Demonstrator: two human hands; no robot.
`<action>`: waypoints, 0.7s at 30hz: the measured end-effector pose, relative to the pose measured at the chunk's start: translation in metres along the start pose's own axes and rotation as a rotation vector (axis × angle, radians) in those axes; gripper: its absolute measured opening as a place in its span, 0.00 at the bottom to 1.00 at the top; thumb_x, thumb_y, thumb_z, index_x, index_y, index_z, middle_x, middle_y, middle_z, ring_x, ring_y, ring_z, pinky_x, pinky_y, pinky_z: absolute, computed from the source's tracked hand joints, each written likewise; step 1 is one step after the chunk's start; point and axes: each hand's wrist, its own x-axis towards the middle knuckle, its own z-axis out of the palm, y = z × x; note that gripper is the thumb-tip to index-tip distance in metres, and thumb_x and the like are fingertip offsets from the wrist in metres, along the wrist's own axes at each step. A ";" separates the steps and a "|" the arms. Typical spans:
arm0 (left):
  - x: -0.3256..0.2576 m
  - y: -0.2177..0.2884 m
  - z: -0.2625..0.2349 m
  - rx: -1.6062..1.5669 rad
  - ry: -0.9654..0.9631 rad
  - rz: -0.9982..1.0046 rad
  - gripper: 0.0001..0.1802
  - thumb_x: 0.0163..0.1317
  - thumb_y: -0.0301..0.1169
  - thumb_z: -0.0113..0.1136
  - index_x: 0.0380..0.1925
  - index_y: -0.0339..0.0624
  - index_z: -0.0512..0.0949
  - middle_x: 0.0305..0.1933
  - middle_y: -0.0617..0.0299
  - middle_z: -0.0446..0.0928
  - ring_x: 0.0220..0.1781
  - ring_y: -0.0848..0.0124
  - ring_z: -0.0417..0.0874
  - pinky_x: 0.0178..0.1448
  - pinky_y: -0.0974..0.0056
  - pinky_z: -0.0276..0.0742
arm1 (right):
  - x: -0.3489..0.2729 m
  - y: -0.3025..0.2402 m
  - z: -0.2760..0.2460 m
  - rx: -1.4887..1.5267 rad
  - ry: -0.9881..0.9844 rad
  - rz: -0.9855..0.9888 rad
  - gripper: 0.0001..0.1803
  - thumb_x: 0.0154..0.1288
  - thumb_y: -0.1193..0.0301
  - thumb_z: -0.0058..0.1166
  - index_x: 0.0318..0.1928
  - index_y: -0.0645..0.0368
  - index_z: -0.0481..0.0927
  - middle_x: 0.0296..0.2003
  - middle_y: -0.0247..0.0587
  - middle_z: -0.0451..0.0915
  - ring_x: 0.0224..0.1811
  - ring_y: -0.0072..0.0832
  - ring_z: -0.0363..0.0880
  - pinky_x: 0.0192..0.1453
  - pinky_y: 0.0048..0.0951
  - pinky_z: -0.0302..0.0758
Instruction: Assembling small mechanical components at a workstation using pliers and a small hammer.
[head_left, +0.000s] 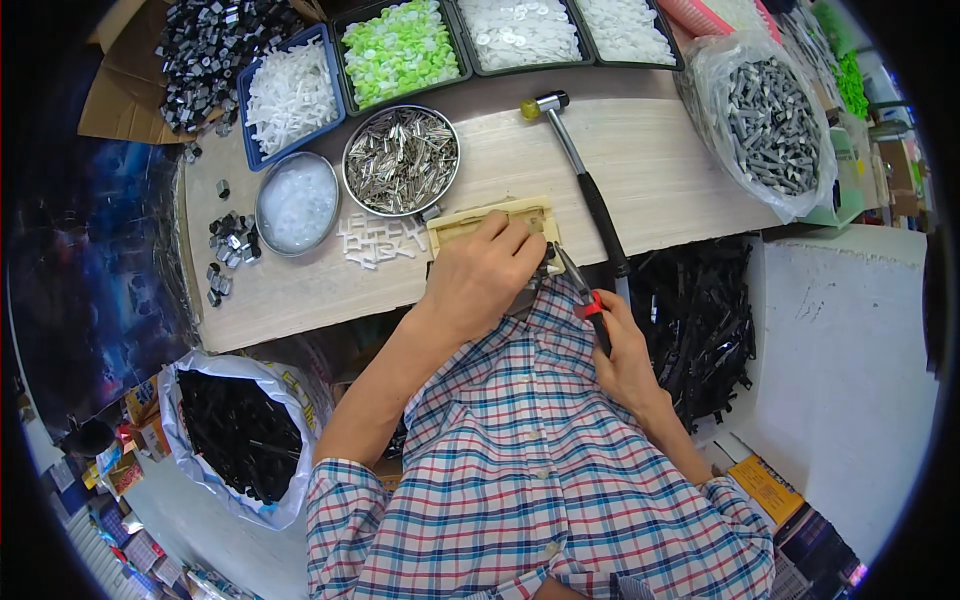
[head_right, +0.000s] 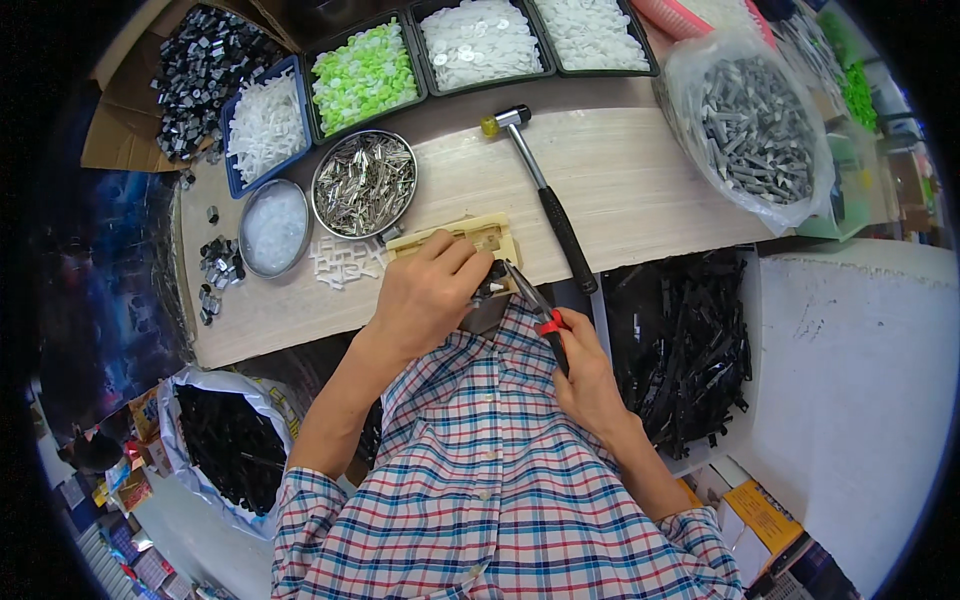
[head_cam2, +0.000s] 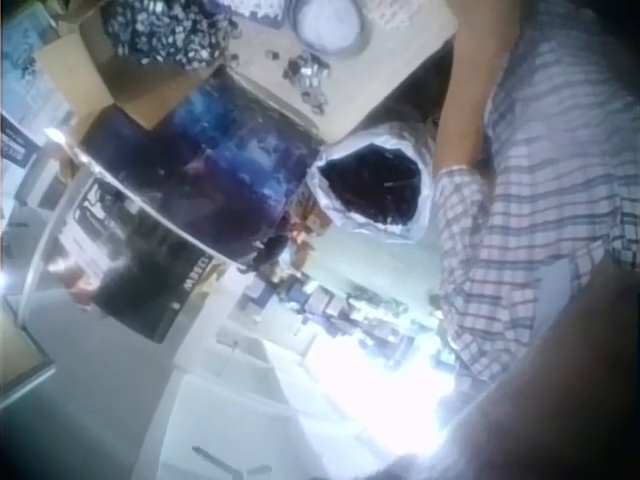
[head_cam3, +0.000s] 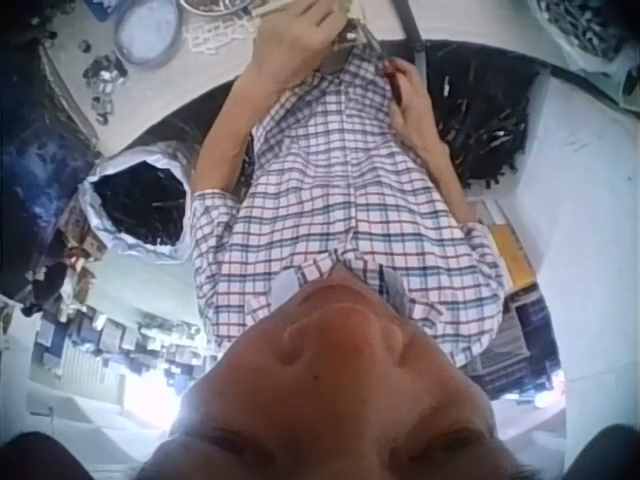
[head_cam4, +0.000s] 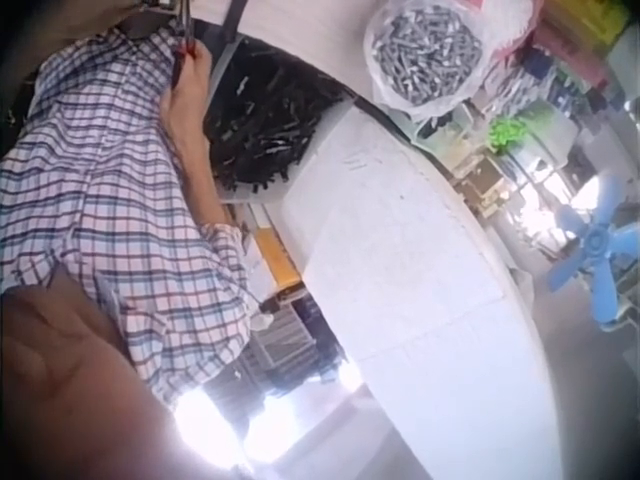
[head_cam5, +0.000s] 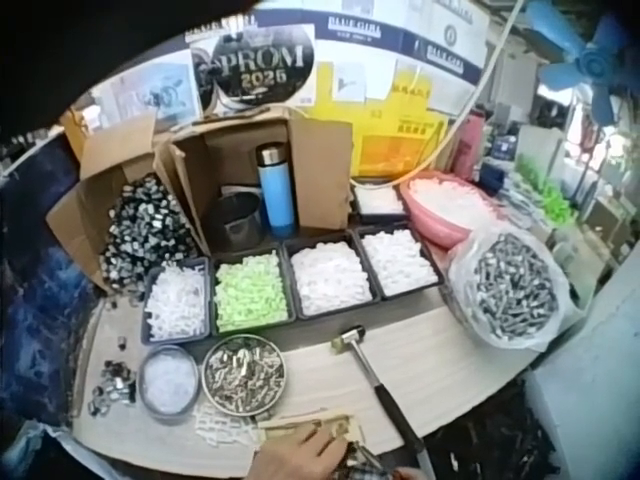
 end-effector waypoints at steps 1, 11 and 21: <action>0.000 -0.001 0.002 0.047 0.017 0.048 0.17 0.46 0.31 0.71 0.37 0.39 0.81 0.31 0.63 0.78 0.37 0.65 0.82 0.35 0.63 0.80 | 0.001 -0.001 -0.001 0.001 0.001 0.000 0.29 0.49 0.93 0.46 0.55 0.69 0.76 0.60 0.57 0.70 0.62 0.54 0.74 0.66 0.34 0.70; 0.003 -0.005 -0.004 0.141 0.101 0.238 0.13 0.42 0.28 0.64 0.30 0.35 0.80 0.22 0.64 0.73 0.28 0.69 0.78 0.29 0.65 0.77 | 0.009 -0.005 -0.015 -0.147 -0.136 -0.091 0.33 0.41 0.94 0.52 0.54 0.65 0.75 0.60 0.55 0.67 0.62 0.54 0.73 0.66 0.40 0.74; -0.037 -0.006 -0.038 -0.959 -0.119 -0.265 0.12 0.58 0.32 0.74 0.35 0.34 0.84 0.25 0.55 0.78 0.25 0.63 0.77 0.29 0.61 0.70 | 0.021 -0.023 -0.034 -0.141 -0.395 -0.250 0.34 0.39 0.94 0.53 0.54 0.67 0.74 0.63 0.54 0.67 0.65 0.53 0.70 0.69 0.39 0.71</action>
